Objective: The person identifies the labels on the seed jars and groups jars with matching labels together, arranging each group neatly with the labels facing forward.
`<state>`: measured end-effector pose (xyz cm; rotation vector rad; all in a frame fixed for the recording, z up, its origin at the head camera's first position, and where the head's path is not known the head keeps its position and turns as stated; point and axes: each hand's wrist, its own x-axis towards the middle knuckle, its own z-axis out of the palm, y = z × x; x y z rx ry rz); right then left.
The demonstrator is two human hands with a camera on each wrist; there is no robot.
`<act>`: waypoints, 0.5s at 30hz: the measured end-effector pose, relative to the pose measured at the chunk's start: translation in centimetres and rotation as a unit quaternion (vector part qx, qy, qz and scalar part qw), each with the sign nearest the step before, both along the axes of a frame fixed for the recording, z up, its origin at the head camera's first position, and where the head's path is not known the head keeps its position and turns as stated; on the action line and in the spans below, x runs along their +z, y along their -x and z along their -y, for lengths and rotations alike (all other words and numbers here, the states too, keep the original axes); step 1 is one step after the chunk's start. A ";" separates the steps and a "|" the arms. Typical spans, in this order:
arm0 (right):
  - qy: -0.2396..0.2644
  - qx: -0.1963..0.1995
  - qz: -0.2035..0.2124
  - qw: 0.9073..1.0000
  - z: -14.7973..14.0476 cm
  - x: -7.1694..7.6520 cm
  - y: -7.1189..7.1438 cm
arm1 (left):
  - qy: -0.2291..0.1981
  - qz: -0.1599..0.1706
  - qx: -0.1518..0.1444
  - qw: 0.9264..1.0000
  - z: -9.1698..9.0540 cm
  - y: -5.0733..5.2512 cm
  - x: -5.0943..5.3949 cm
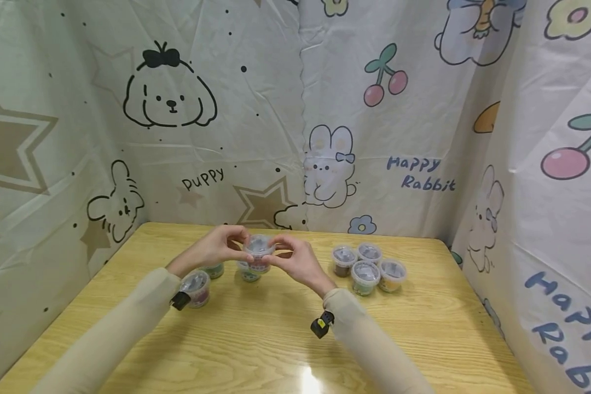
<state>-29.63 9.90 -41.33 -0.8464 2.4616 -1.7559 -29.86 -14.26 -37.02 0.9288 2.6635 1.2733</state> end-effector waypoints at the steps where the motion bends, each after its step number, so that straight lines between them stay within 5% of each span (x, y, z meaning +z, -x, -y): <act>1: 0.003 0.002 -0.006 1.000 0.1 0.0 0.0 | -0.004 0.001 -0.002 1.000 0.1 -0.1 -0.1; 9: 0.008 0.014 -0.037 0.999 1.1 -0.4 -0.1 | -0.027 0.007 -0.019 0.999 1.2 -0.2 -0.9; 15: -0.016 0.028 -0.030 0.999 1.7 -1.1 -0.2 | -0.006 0.031 -0.019 0.999 2.3 -0.7 -1.7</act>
